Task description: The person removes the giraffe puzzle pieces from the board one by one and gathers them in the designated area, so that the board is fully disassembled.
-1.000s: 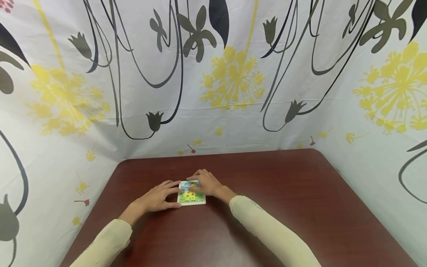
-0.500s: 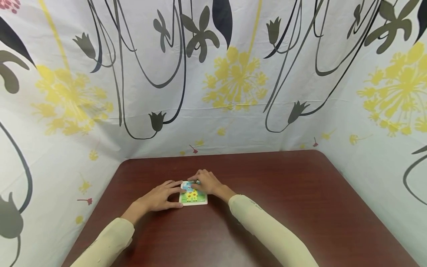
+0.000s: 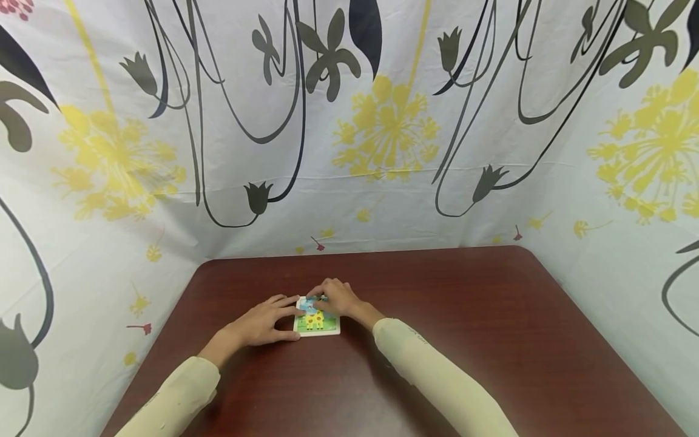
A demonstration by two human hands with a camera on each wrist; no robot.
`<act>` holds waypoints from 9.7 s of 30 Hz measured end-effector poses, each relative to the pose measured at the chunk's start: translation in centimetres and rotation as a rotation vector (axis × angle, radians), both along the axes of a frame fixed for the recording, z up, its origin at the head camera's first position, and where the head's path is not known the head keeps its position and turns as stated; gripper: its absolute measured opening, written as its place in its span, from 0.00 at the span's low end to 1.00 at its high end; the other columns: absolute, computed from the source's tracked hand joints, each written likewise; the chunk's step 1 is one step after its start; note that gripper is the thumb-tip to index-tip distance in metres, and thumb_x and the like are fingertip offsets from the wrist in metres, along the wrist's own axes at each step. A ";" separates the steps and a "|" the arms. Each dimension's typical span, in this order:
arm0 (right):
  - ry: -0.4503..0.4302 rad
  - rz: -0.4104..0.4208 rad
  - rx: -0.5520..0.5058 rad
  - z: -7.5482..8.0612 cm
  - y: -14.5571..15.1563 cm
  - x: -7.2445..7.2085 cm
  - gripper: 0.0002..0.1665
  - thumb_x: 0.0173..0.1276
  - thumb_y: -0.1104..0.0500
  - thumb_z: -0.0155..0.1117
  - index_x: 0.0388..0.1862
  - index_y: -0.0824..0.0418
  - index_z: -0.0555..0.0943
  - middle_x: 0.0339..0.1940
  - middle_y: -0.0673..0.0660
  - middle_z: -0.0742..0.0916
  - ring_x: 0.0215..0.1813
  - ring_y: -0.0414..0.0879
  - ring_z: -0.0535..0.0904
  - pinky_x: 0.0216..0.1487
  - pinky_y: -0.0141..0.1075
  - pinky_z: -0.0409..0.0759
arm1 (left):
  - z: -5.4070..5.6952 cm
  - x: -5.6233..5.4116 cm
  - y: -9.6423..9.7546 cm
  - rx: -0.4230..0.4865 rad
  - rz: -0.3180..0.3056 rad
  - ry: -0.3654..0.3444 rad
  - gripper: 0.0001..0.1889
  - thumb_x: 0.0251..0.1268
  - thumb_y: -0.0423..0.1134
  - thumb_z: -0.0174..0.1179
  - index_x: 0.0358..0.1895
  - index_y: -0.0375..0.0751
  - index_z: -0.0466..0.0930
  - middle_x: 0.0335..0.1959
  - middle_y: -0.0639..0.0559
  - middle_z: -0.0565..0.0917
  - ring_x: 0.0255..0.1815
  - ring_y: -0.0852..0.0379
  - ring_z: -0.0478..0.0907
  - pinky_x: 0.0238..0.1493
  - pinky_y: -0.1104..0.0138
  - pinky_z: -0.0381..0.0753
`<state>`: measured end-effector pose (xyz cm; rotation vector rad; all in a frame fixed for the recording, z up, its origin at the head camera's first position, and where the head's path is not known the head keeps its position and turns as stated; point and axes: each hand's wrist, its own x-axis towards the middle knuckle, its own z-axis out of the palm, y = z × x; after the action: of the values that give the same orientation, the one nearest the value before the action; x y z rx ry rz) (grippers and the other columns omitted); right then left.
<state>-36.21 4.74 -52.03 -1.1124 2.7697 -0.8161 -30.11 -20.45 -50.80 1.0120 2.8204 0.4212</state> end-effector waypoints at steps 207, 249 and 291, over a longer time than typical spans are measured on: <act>-0.074 -0.016 -0.272 1.9 5.3 0.0 0.16 0.74 0.65 0.68 0.58 0.65 0.86 0.48 0.58 0.91 0.45 0.52 0.90 0.42 0.33 0.85 | 0.3 0.3 0.5 0.057 0.027 -0.070 0.29 0.67 0.63 0.67 0.67 0.56 0.82 0.80 0.46 0.65 0.78 0.35 0.60 0.70 0.36 0.65; -0.011 -0.157 -0.121 0.4 13.6 -2.3 0.12 0.71 0.66 0.70 0.52 0.63 0.90 0.39 0.56 0.92 0.35 0.43 0.87 0.39 0.39 0.83 | 0.5 0.3 0.5 0.077 0.003 -0.060 0.28 0.66 0.60 0.69 0.66 0.54 0.82 0.80 0.43 0.65 0.78 0.31 0.59 0.70 0.35 0.64; 0.005 -0.162 -0.077 0.4 13.7 -1.9 0.09 0.72 0.66 0.70 0.48 0.63 0.90 0.44 0.56 0.92 0.44 0.50 0.88 0.47 0.44 0.86 | 0.8 0.5 0.7 0.076 0.014 -0.083 0.28 0.67 0.61 0.68 0.67 0.55 0.82 0.81 0.43 0.64 0.79 0.32 0.58 0.69 0.34 0.65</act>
<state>-38.08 18.45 -51.66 -0.9098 2.8852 -0.9451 -29.63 -19.71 -50.04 0.9645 2.7583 0.5625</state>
